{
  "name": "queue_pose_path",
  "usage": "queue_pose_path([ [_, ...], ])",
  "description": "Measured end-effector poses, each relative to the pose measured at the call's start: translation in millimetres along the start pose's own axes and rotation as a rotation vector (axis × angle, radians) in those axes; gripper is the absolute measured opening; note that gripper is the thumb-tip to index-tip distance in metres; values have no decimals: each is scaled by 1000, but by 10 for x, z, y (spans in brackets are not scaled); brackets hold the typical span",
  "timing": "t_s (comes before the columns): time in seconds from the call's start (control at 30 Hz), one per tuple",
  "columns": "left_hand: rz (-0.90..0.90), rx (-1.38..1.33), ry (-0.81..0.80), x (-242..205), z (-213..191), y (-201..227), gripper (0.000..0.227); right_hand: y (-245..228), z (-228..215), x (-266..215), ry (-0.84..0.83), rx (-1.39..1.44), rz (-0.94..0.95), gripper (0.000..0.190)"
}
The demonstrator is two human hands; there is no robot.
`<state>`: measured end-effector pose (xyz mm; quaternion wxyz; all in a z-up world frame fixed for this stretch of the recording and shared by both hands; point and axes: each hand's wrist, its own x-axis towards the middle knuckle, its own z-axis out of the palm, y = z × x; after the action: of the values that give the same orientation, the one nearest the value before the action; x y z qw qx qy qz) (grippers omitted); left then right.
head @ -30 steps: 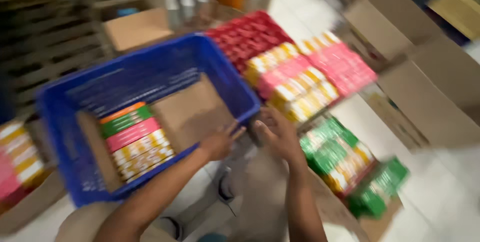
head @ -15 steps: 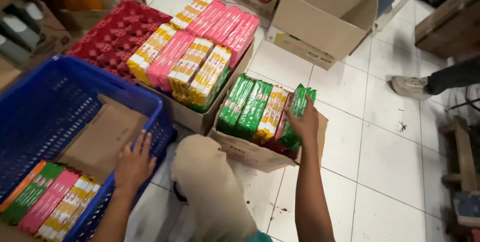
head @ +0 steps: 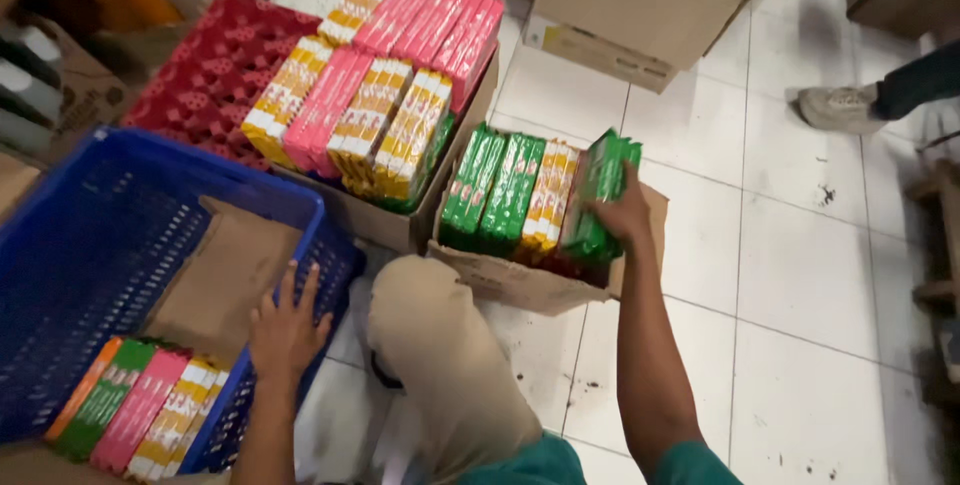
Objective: The person picks up various colorful snack packets from a cardboard box and places them into a blue plastic basket. The person arranges the packets in neat rows inside the basket, handling them by hand.
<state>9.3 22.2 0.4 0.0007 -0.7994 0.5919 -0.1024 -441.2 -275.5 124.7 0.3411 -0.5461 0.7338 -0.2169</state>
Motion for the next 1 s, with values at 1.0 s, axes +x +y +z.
queue_pose_path([
  [1.0,-486,-2353,396,176,-1338,-1062,36,-2661,2646,-2718,-1137,536,-914,104],
])
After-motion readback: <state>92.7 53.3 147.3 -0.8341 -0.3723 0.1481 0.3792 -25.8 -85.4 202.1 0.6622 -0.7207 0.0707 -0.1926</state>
